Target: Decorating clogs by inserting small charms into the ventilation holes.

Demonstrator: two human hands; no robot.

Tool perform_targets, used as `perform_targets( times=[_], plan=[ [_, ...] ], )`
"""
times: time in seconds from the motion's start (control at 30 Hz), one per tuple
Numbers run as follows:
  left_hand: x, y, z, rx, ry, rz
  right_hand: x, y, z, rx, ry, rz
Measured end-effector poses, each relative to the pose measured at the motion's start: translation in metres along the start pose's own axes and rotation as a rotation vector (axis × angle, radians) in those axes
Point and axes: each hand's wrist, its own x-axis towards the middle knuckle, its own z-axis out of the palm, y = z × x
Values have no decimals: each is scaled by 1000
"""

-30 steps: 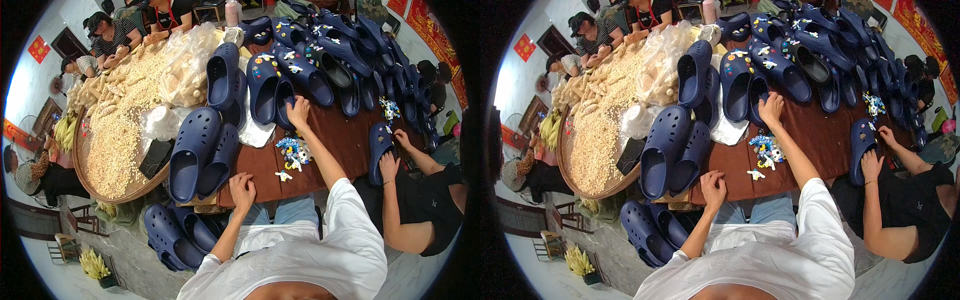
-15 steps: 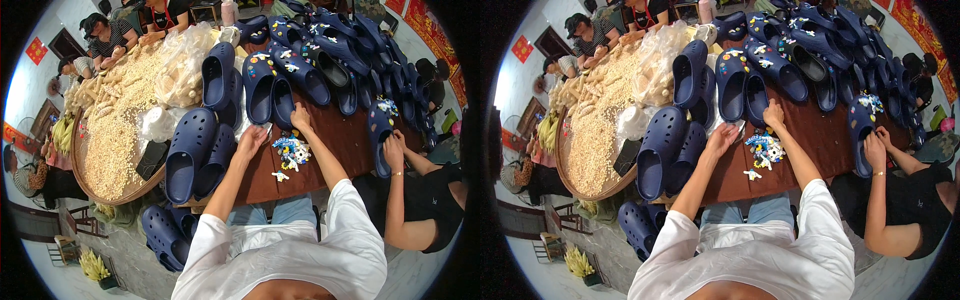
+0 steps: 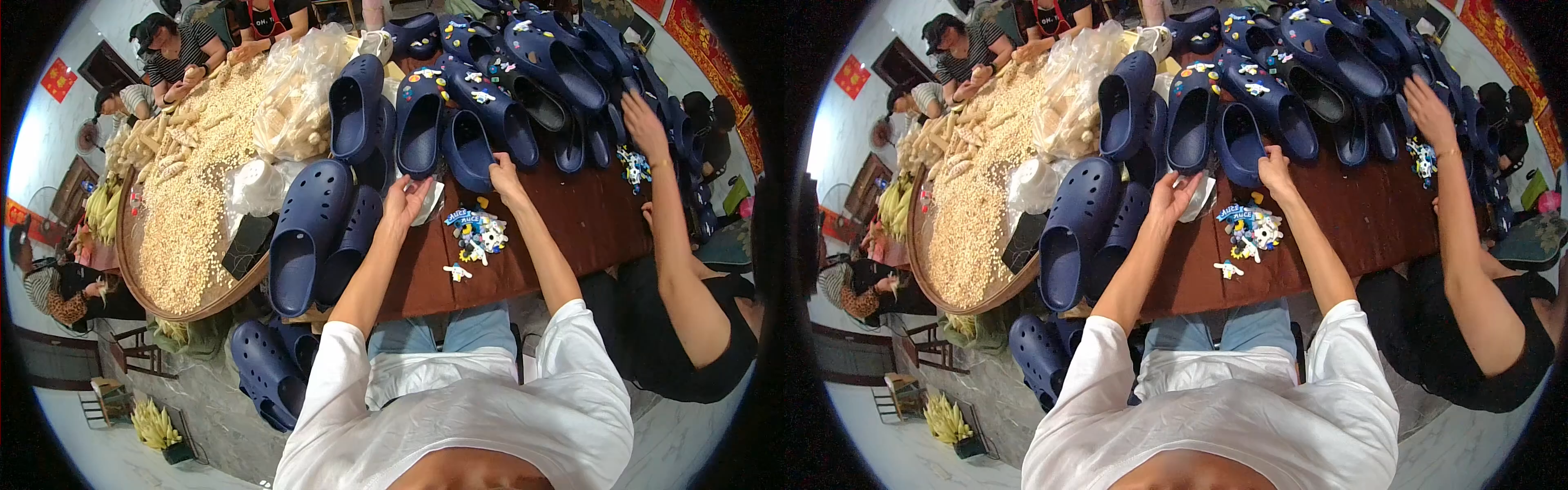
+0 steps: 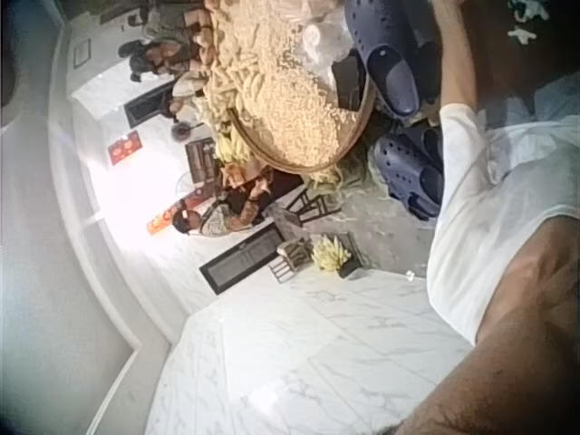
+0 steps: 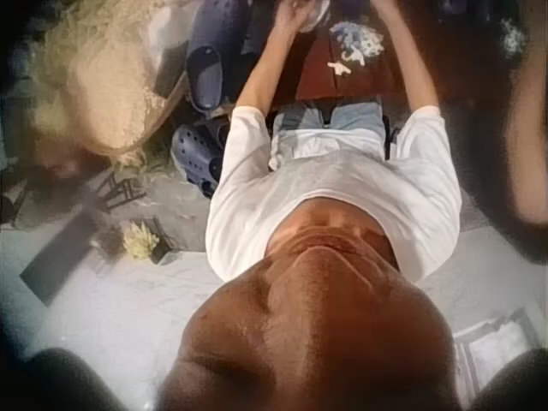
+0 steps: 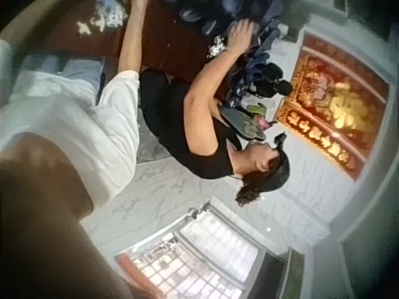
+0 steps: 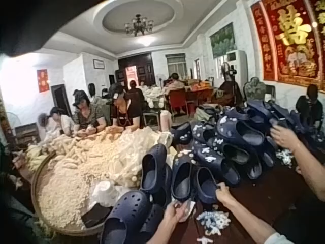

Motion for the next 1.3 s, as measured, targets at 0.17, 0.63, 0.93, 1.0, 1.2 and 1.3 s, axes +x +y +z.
perform_targets(
  times=[0.17,0.63,0.93,1.0,1.2,1.3],
  plan=[
    [7,-5,20,100,18,-28,-40,0,-29,211,-34,63],
    [-43,0,12,713,67,185,-296,-22,-39,98,-35,-330],
    [-252,-40,-50,1330,-59,825,-383,8,5,160,-141,-222],
    [-284,-56,-63,1527,-14,927,-389,18,16,138,-163,-212],
    [-338,-81,-72,1668,-119,878,-396,32,35,190,-218,-113],
    [-334,-88,-82,1492,-111,682,-395,39,40,330,-368,25]
  ],
)
